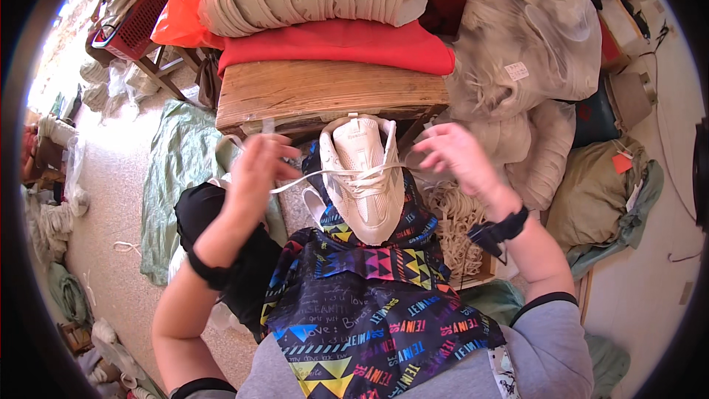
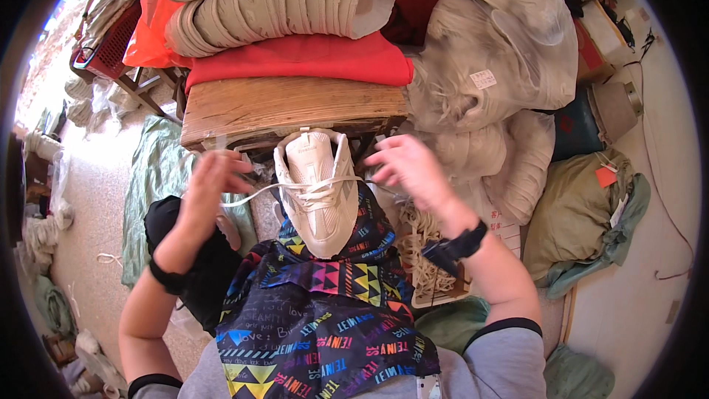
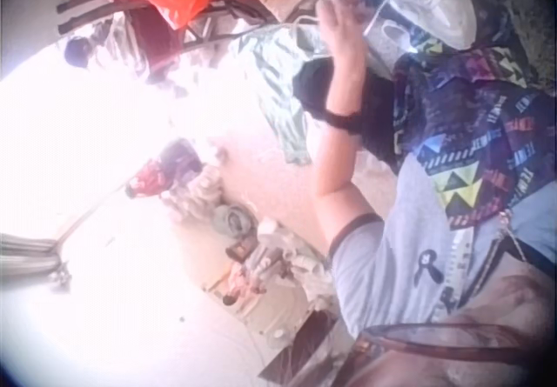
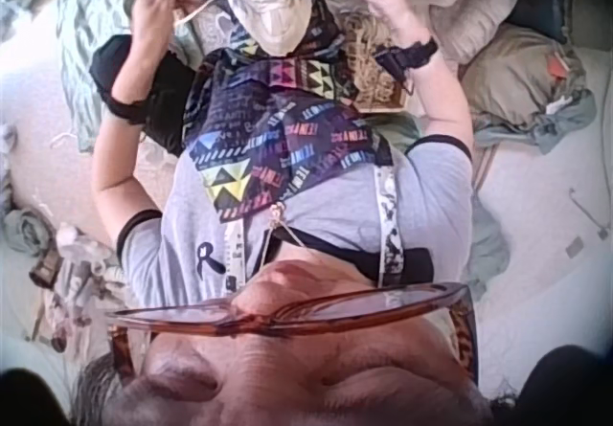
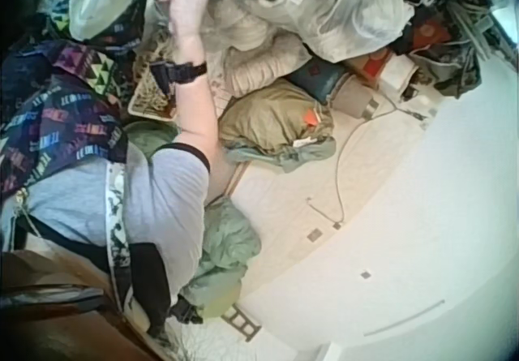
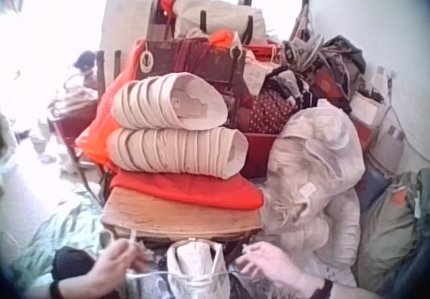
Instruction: Lacing a shoe by hand in a shoe manufacturing environment.
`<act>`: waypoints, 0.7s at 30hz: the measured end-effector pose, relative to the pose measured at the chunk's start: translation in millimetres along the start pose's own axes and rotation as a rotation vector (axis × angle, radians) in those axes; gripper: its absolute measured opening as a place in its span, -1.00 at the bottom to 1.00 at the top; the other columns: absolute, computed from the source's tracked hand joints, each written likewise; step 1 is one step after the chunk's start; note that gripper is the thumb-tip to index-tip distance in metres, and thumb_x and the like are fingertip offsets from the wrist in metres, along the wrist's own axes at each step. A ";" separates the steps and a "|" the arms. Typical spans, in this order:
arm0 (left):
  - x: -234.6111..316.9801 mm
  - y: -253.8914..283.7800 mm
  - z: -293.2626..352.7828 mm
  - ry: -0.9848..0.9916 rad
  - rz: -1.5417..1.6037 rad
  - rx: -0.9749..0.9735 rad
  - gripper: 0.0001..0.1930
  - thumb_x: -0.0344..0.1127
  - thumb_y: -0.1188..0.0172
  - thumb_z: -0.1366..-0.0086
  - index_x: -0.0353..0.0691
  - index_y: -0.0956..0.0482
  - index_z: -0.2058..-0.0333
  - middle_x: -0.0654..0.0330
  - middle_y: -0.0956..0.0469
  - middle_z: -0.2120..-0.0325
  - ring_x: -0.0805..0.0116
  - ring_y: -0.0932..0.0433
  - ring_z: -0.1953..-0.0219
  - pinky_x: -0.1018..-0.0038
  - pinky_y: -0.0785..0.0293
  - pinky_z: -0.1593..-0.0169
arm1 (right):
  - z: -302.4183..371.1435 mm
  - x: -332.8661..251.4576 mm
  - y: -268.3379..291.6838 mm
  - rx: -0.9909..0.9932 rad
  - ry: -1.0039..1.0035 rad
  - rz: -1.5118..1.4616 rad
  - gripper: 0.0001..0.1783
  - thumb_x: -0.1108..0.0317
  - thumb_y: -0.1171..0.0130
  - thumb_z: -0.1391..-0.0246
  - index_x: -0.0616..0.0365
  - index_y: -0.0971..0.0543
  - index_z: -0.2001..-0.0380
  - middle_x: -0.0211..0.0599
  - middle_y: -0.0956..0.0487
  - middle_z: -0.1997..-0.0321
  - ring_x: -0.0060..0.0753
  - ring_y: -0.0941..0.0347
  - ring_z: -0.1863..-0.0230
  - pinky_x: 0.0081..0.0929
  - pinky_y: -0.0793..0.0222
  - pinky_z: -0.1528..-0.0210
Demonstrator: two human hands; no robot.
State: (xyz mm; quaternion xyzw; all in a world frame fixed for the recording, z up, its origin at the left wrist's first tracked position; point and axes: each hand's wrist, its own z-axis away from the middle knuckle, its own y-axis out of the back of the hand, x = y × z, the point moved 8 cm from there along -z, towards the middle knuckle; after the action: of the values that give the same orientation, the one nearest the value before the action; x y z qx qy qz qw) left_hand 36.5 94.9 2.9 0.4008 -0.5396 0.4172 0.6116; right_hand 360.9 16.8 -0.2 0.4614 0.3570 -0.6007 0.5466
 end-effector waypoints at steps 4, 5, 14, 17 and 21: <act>-34.6 -57.0 8.2 -0.136 -0.267 -0.062 -0.74 -0.27 0.11 -0.48 -0.29 -0.50 0.27 0.22 -0.48 0.43 0.50 -0.48 0.50 0.57 -0.45 0.34 | 4.5 18.4 -61.9 -0.170 0.089 0.187 -0.87 0.34 -0.07 -0.26 0.18 -0.46 0.24 -0.45 -0.56 0.41 -0.75 -0.40 0.49 -0.74 -0.31 0.44; -33.5 -60.8 11.9 -0.146 -0.347 -0.078 -0.71 -0.24 0.10 -0.48 -0.28 -0.51 0.33 0.27 -0.45 0.51 0.56 -0.42 0.54 0.61 -0.39 0.42 | 6.0 20.2 -64.1 -0.170 0.088 0.185 -0.87 0.34 -0.07 -0.26 0.18 -0.46 0.24 -0.45 -0.56 0.41 -0.75 -0.40 0.49 -0.74 -0.31 0.44; -34.9 -71.1 24.8 0.108 -0.169 -0.121 -0.72 -0.23 0.00 -0.44 -0.33 -0.54 0.33 0.35 -0.37 0.67 0.60 -0.30 0.59 0.55 -0.29 0.49 | 2.0 26.1 -61.4 -0.267 0.017 0.151 -0.85 0.34 -0.15 -0.19 0.15 -0.50 0.43 -0.59 -0.43 0.54 -0.78 -0.29 0.52 -0.70 -0.24 0.47; -25.0 -61.1 16.2 0.027 -0.153 -0.036 -0.74 -0.24 0.00 -0.44 -0.30 -0.57 0.28 0.45 -0.30 0.66 0.68 -0.20 0.60 0.62 -0.16 0.53 | -4.6 24.0 -60.7 -0.270 0.006 0.267 -0.85 0.34 -0.19 -0.14 0.16 -0.51 0.44 -0.63 -0.41 0.55 -0.78 -0.28 0.50 -0.68 -0.23 0.48; -35.1 -64.0 17.9 0.127 -0.189 -0.101 -0.74 -0.24 -0.03 -0.42 -0.31 -0.60 0.30 0.43 -0.36 0.63 0.68 -0.24 0.57 0.62 -0.19 0.49 | 5.2 -15.6 -73.8 -0.123 0.326 0.765 -0.90 0.37 -0.16 -0.04 0.16 -0.51 0.46 -0.36 -0.50 0.59 -0.37 -0.45 0.52 -0.37 -0.32 0.48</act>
State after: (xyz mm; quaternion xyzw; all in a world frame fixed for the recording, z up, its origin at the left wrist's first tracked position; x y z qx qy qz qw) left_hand 88.6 54.2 -32.9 0.3914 -0.4800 0.3543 0.7006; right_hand 286.9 27.9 10.6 0.6162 0.2773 -0.2511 0.6931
